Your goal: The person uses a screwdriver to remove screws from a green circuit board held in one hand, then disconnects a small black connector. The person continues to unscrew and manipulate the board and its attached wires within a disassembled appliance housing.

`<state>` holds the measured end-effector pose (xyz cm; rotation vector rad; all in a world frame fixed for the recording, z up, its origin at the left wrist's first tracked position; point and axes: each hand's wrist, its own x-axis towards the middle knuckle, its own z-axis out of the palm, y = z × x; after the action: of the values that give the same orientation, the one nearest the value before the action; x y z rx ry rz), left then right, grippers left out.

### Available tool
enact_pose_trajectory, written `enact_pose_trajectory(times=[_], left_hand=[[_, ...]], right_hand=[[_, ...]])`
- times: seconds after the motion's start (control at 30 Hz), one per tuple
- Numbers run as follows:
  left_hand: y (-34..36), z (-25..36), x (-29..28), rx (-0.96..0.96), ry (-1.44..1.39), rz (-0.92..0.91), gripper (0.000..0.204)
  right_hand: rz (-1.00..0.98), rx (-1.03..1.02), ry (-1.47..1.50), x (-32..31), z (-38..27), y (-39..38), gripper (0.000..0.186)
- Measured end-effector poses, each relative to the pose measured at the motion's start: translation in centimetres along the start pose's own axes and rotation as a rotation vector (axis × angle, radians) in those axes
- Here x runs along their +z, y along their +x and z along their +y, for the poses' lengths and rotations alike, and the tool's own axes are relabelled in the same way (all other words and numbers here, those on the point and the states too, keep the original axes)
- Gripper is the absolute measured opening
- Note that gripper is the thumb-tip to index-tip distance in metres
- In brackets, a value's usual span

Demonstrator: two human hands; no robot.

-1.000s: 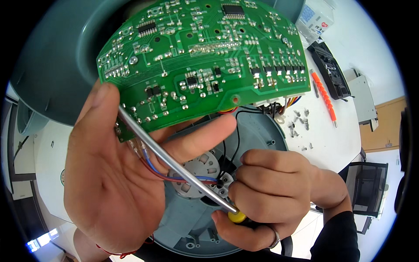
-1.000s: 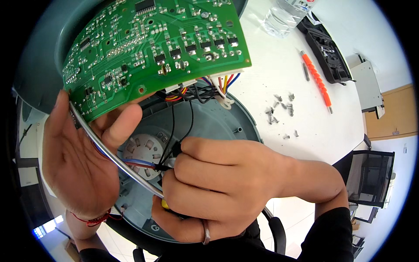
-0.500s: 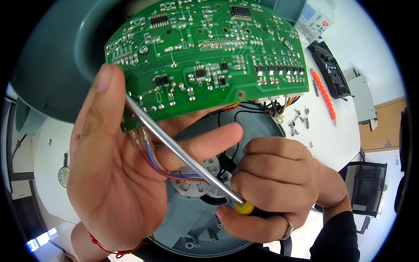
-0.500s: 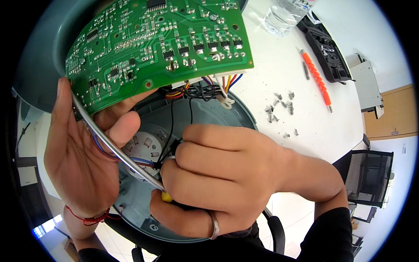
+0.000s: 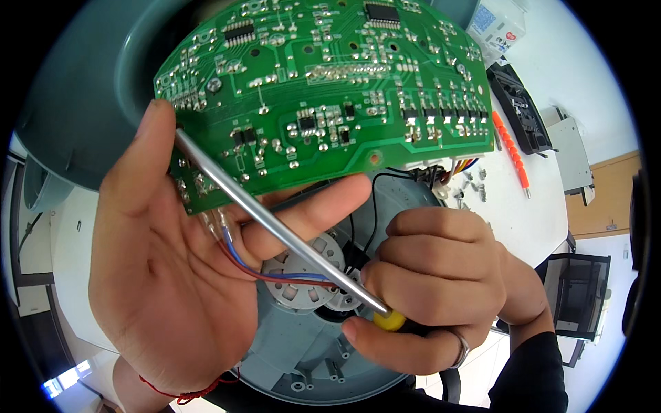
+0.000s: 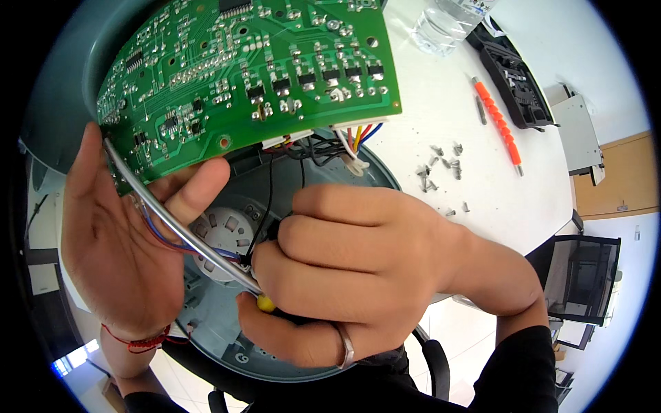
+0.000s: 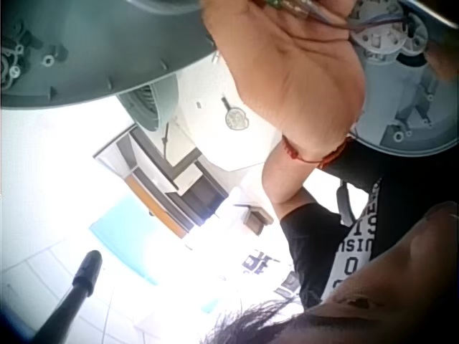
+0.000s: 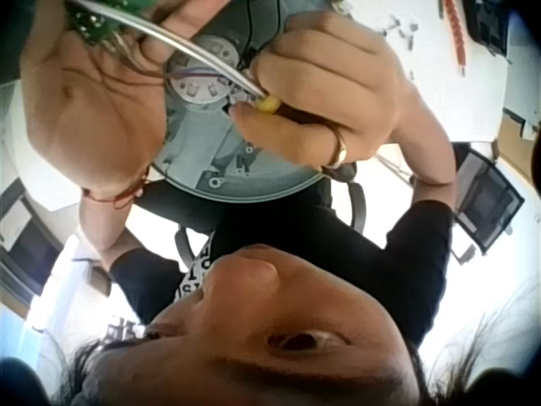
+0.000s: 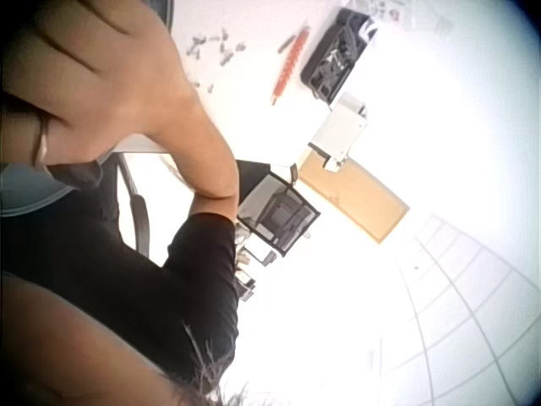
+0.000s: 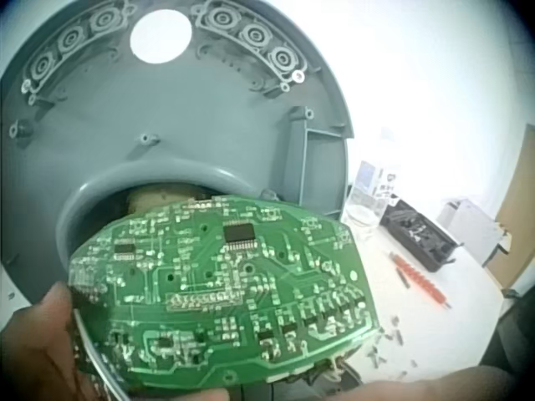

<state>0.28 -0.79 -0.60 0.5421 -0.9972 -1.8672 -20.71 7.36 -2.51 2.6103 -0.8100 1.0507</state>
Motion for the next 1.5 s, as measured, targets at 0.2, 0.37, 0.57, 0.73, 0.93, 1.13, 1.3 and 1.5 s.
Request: enact_pose_trajectory(times=[0.2, 0.37, 0.57, 0.73, 0.93, 1.13, 1.3, 1.5], left_hand=[[-0.1, 0.9, 2.0, -0.125, -0.126, 0.172, 0.056], [0.0, 0.7, 1.8, -0.142, -0.131, 0.158, 0.055], [-0.1, 0.2, 0.4, -0.037, -0.062, 0.014, 0.054], [-0.3, -0.4, -0.4, 0.006, -0.031, -0.01, 0.053], [0.1, 0.4, 0.1, -0.023, 0.015, 0.011, 0.054], [-0.2, 1.0, 1.2, -0.087, -0.093, 0.041, 0.06], [-0.3, -1.4, 0.2, 0.045, -0.193, -0.119, 0.062], [-0.1, 1.1, 1.9, -0.118, -0.131, 0.032, 0.062]], right_hand=[[-0.014, -0.017, 0.008, -0.1, -0.3, 0.2, 0.037], [-0.028, 0.01, 0.017, -0.1, -0.5, 0.1, 0.037], [-0.057, 0.054, 0.024, -0.6, -0.7, 0.6, 0.038], [-0.088, 0.057, 0.001, -1.0, -0.4, 0.4, 0.038], [-0.074, 0.061, 0.032, -1.2, -0.2, 0.4, 0.036], [-0.033, 0.099, 0.067, -1.1, -0.2, 0.3, 0.031], [-0.049, 0.124, 0.101, -1.4, -0.3, 0.5, 0.03], [-0.045, 0.134, 0.144, -1.3, -0.3, 0.4, 0.031]])
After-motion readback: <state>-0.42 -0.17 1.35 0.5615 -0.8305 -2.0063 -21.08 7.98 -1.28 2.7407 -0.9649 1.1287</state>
